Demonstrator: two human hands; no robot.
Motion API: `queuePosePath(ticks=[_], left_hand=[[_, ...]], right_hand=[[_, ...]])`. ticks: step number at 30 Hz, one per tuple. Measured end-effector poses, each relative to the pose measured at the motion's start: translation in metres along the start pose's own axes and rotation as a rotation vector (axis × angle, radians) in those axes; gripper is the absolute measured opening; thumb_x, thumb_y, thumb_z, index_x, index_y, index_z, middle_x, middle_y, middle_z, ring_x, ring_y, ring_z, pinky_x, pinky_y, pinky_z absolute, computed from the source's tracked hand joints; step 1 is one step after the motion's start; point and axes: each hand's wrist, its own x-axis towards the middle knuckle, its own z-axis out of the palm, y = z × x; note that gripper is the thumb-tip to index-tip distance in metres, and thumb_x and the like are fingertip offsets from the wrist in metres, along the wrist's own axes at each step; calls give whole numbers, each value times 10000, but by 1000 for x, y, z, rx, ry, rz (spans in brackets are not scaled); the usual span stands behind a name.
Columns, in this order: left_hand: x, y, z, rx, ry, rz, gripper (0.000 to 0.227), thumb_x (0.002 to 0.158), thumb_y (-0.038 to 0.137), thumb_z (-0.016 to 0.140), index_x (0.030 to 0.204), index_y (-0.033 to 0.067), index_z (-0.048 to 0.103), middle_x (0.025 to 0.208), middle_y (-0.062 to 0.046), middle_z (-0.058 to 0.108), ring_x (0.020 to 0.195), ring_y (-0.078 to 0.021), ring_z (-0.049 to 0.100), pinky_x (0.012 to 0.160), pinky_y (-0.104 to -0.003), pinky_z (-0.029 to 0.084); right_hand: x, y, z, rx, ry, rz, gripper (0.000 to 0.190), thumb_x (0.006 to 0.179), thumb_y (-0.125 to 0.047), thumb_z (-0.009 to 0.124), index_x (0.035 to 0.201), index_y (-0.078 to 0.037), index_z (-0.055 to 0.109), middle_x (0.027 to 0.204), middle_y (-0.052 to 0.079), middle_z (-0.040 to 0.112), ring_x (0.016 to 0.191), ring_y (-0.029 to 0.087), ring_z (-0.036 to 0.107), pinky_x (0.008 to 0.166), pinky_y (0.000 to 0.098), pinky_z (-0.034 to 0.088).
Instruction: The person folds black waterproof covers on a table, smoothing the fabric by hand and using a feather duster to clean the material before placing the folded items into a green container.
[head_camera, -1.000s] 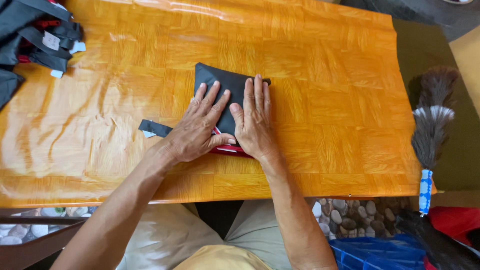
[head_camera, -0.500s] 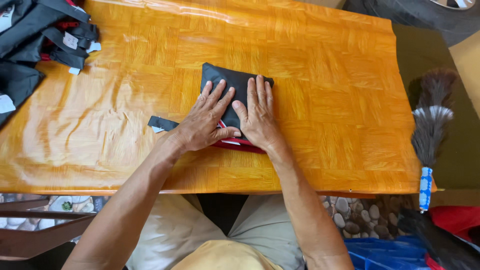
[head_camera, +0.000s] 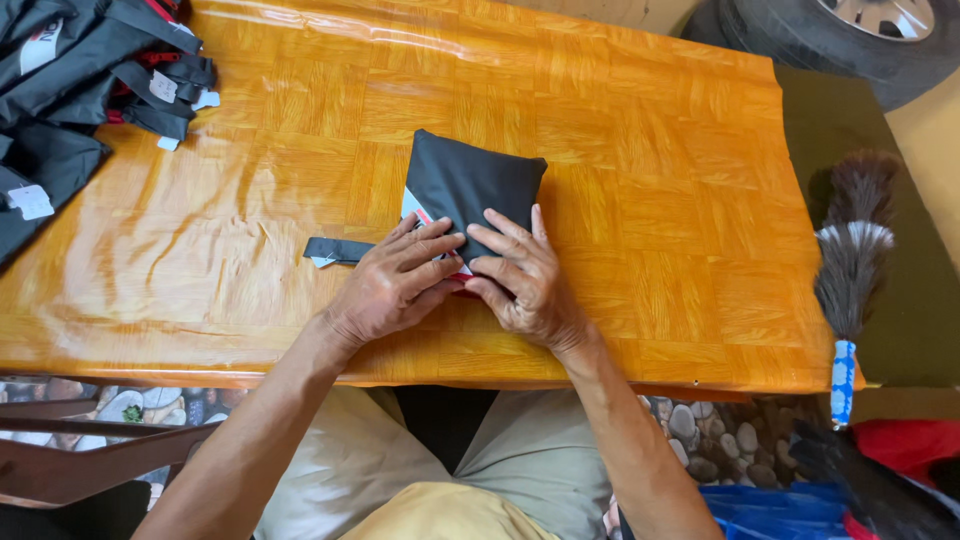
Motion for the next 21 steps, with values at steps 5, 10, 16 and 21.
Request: queuePosePath(ticks=[5,10,16,21], left_hand=[[0,1,1,-14,42,-14,207,893,228,759,1096,185,778,1240,-61,751,1212,-329,690,1104,-508,479],[7,9,-5,-40,102,7,188,899,149,720,1078,142,778,1191,-86,763,1184,-355,703,1085,-515,486],[12,15,-5,-64,132,23,161,908,132,712,1053,133,783,1159,-76,772,1157,-345,721,1071,-499,504],[17,19,-5,-143,190,3,95,924,99,707,994,99,772,1109,-74,775,1107,-318,746,1055,-476,507]], right_hand=[[-4,-1,3,-50,10,-85,262,870,-296,841,1074,-157,752,1336,79,703,1314,350,618,1243,620,196],[6,-13,1,-74,79,-169,155,931,-151,769,1067,-83,742,1266,126,731,1231,378,669,1187,634,298],[9,-20,1,-131,142,-187,132,933,-99,753,1059,-57,752,1158,124,762,1109,348,735,1111,627,433],[14,-23,2,-118,168,-187,159,934,-114,753,1073,-37,748,1130,130,755,1063,335,745,1089,588,460]])
